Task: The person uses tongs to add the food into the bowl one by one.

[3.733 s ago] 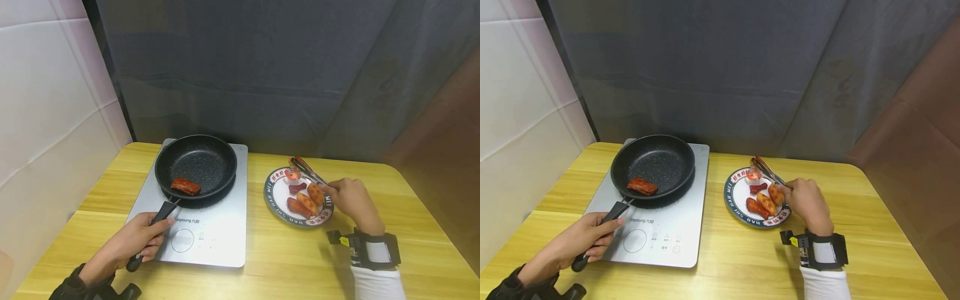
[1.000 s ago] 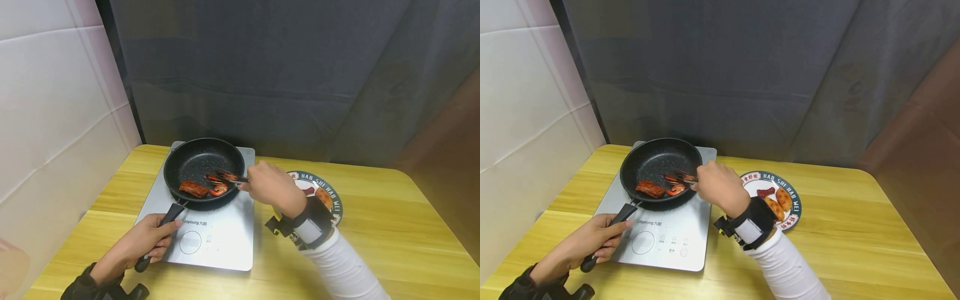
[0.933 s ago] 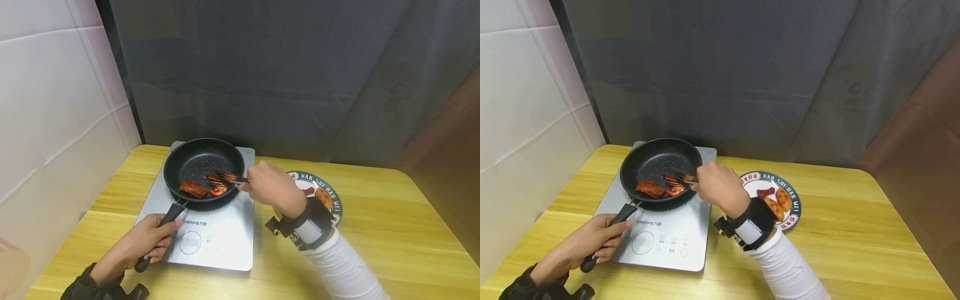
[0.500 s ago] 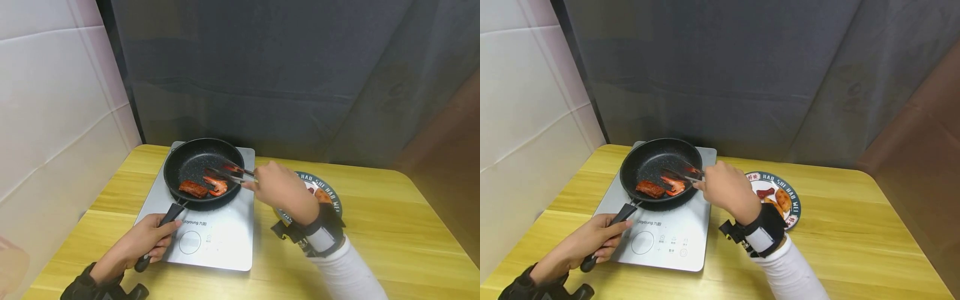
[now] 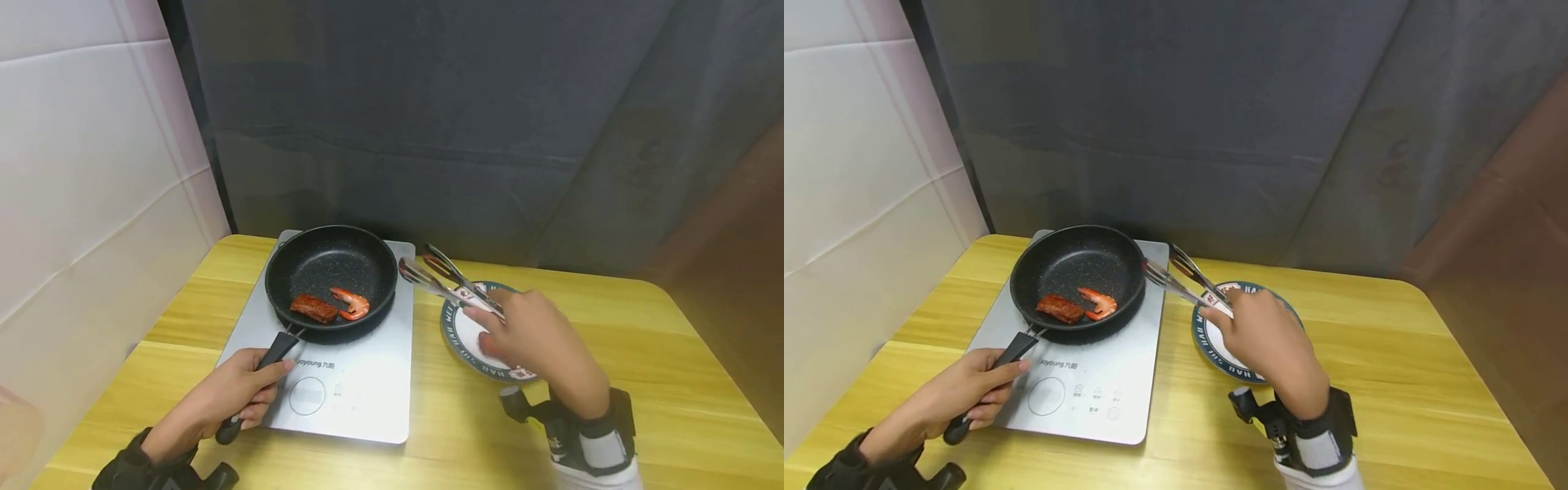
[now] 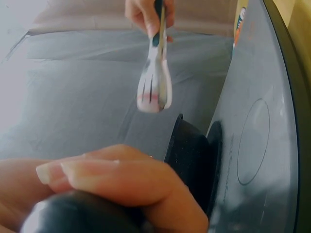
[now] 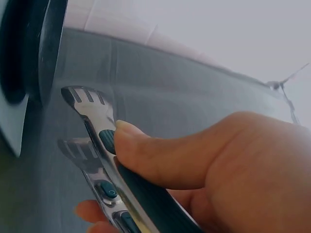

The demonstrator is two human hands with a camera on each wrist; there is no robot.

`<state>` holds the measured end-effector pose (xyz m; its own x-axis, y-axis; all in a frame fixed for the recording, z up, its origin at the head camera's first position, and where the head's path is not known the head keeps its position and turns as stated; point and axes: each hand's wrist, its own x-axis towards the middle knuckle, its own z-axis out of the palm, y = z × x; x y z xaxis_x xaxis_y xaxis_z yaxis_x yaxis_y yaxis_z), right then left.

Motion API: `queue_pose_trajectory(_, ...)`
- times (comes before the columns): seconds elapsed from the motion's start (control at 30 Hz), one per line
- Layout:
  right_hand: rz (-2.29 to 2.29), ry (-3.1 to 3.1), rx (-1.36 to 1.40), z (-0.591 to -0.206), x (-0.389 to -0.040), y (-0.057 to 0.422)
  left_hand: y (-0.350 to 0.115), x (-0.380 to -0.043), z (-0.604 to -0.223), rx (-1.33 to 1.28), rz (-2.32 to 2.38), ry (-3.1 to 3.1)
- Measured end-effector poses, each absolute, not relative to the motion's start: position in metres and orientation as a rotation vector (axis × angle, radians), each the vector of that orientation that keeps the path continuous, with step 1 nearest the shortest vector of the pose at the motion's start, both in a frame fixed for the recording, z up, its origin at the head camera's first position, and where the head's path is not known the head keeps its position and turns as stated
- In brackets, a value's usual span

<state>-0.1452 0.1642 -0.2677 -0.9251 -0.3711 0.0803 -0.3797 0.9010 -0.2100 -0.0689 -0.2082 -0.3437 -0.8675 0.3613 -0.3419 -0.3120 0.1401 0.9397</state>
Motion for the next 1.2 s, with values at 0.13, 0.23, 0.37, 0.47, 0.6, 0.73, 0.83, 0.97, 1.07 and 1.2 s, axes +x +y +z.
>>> queue_pose_trajectory(0.13,0.376,-3.009,0.554,-0.277,-0.143,0.187,-0.209,-0.069,-0.344,0.03,1.759,1.93)
queue_pose_trajectory(0.23,0.401,-2.976,0.588,-0.283,-0.142,0.202,-0.211,-0.07,-0.345,0.018,1.745,1.932)
queue_pose_trajectory(0.37,0.382,-2.947,0.651,-0.292,-0.144,0.218,-0.213,-0.069,-0.346,0.028,1.752,1.922)
queue_pose_trajectory(0.47,0.366,-2.95,0.684,-0.297,-0.147,0.231,-0.213,-0.069,-0.346,0.043,1.762,1.915)
queue_pose_trajectory(0.6,0.38,-2.955,0.733,-0.304,-0.15,0.249,-0.212,-0.07,-0.347,0.045,1.758,1.918)
queue_pose_trajectory(0.73,0.39,-2.976,0.746,-0.313,-0.151,0.265,-0.211,-0.072,-0.347,0.049,1.751,1.92)
queue_pose_trajectory(0.83,0.396,-3.007,0.714,-0.316,-0.152,0.277,-0.21,-0.073,-0.347,0.056,1.756,1.917)
queue_pose_trajectory(0.97,0.408,-3.024,0.662,-0.315,-0.154,0.292,-0.209,-0.074,-0.346,0.05,1.755,1.925)
queue_pose_trajectory(1.07,0.388,-3.036,0.636,-0.314,-0.156,0.301,-0.209,-0.073,-0.346,0.042,1.743,1.935)
queue_pose_trajectory(1.2,0.378,-3.075,0.608,-0.317,-0.162,0.311,-0.21,-0.072,-0.345,0.038,1.739,1.944)
